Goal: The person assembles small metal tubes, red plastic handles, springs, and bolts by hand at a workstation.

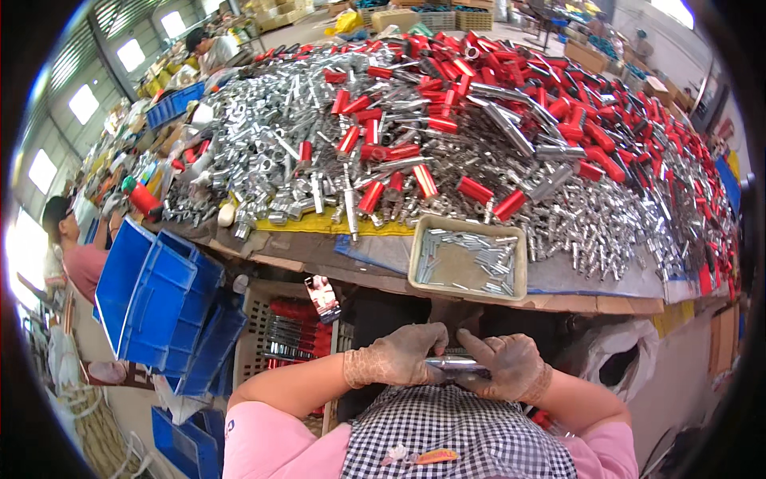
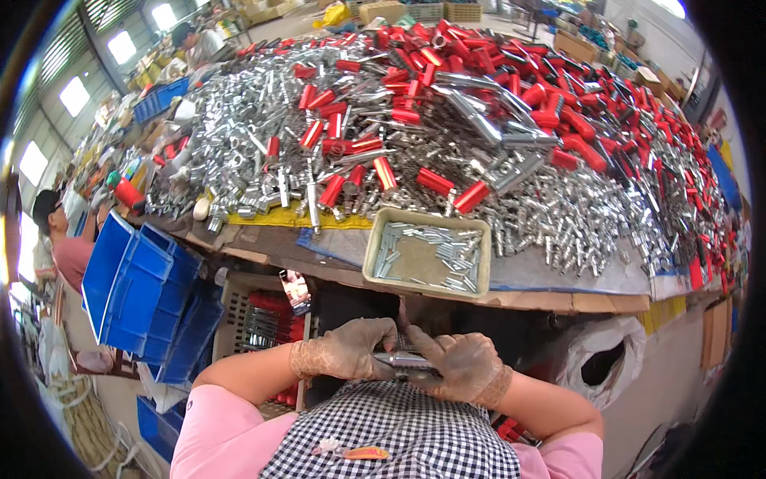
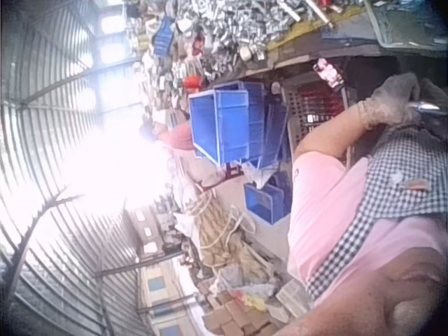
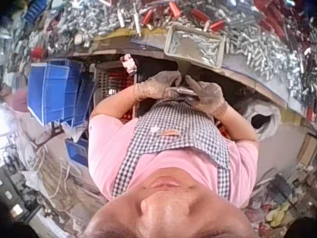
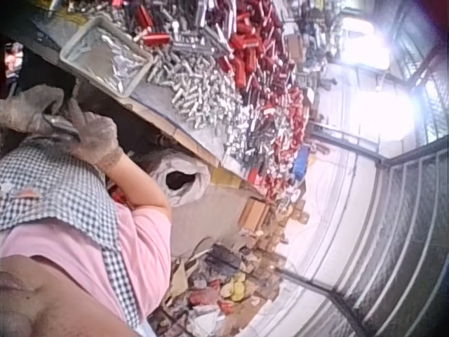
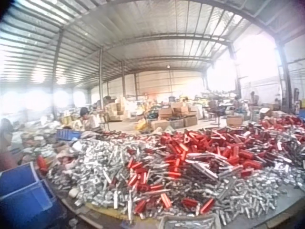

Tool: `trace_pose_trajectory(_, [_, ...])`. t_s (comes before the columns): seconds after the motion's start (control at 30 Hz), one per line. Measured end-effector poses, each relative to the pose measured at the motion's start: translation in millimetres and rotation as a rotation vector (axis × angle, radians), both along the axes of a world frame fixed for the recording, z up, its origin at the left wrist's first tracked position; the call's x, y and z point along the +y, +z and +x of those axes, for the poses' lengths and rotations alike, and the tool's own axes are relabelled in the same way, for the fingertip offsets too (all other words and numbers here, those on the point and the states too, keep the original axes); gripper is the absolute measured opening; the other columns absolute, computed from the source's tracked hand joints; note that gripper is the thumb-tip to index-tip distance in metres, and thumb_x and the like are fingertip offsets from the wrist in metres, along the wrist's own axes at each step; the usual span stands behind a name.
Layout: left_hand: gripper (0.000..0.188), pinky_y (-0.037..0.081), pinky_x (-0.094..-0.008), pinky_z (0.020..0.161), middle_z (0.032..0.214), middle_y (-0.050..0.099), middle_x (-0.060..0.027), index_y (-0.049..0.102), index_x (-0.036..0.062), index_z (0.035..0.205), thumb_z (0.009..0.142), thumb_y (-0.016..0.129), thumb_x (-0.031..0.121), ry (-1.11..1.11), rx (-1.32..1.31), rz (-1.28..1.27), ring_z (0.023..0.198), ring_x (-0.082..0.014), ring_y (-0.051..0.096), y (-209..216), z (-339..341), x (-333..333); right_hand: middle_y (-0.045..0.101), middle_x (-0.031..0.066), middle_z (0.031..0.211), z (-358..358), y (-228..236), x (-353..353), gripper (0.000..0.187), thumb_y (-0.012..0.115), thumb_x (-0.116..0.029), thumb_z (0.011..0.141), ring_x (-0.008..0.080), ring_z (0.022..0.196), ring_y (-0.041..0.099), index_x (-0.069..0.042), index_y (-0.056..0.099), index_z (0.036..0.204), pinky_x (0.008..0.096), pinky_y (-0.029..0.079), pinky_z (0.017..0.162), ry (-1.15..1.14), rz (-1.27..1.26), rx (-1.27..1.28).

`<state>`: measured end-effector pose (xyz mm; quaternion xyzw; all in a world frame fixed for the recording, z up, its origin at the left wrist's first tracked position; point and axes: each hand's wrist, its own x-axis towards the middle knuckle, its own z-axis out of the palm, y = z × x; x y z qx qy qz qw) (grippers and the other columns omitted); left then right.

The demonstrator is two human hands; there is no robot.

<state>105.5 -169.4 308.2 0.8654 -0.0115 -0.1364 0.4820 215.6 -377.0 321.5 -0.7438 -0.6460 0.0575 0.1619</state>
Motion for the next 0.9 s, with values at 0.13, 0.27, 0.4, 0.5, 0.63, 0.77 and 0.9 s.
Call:
trace_pose_trajectory(0.13, [0.035,0.047,-0.038,0.066,0.079,0.057,-0.0143,0.051,0.0049,0.086,0.071,0.076,0.023,0.02,-0.104,-0.081,0.075,-0.0315,0.058,-26,-12,-5,0.066,0.0124,0.072,0,-10,-4,0.068,0.061,-0.052,0.079,0.0292,0.06,0.065,-0.005,0.054,0.128,0.0393,0.051,0.052,-0.026,-0.18,0.047])
trace_pose_trajectory(0.27, [0.032,0.047,-0.0383,0.066,0.079,0.057,-0.0147,0.052,0.0051,0.086,0.071,0.075,0.02,0.049,-0.142,-0.1,0.075,-0.0319,0.058,-29,-17,-12,0.065,0.0125,0.07,-4,-13,1,0.063,0.062,-0.048,0.079,0.0289,0.059,0.065,-0.005,0.057,0.125,0.0394,0.051,0.052,0.021,-0.121,0.004])
trace_pose_trajectory(0.4, [0.031,0.047,-0.0385,0.066,0.079,0.057,-0.0147,0.052,0.0047,0.085,0.07,0.076,0.019,0.06,-0.124,-0.122,0.076,-0.0319,0.059,-28,-18,-8,0.065,0.0146,0.072,-7,-7,8,0.059,0.062,-0.045,0.079,0.0294,0.063,0.066,-0.006,0.057,0.123,0.0397,0.051,0.054,0.022,-0.147,0.029])
trace_pose_trajectory(0.5, [0.037,0.048,-0.0375,0.068,0.081,0.059,-0.0136,0.054,0.004,0.088,0.069,0.08,0.023,0.069,-0.201,-0.07,0.078,-0.0313,0.061,-39,-30,-1,0.067,0.0192,0.081,-5,0,10,0.057,0.06,-0.042,0.081,0.0339,0.073,0.066,-0.008,0.054,0.126,0.043,0.053,0.063,-0.002,-0.268,0.161])
trace_pose_trajectory(0.63, [0.055,0.051,-0.0365,0.076,0.092,0.063,-0.0133,0.058,0.0024,0.104,0.065,0.086,0.029,0.071,-0.25,-0.108,0.086,-0.0297,0.064,-53,-41,2,0.066,0.0219,0.092,-1,-9,9,0.056,0.059,-0.037,0.083,0.0379,0.083,0.065,-0.008,0.05,0.13,0.0458,0.052,0.074,0.042,-0.475,0.352])
trace_pose_trajectory(0.77, [0.055,0.049,-0.0394,0.085,0.103,0.063,-0.0153,0.057,0.0016,0.113,0.067,0.08,0.018,0.364,-0.49,0.0,0.096,-0.0305,0.062,-76,-52,22,0.066,0.021,0.102,-5,-28,-1,0.055,0.061,-0.03,0.084,0.0374,0.093,0.064,-0.008,0.048,0.132,0.0443,0.051,0.082,0.011,-0.357,0.49])
trace_pose_trajectory(0.9, [0.058,0.039,-0.0433,0.099,0.121,0.054,-0.0184,0.055,0.004,0.121,0.073,0.071,0.032,1.08,-0.281,0.306,0.116,-0.0361,0.049,-155,-81,85,0.066,0.0193,0.109,-5,-37,-17,0.049,0.067,-0.021,0.082,0.0321,0.099,0.066,-0.005,0.054,0.127,0.0375,0.052,0.086,-0.25,-0.249,0.813])
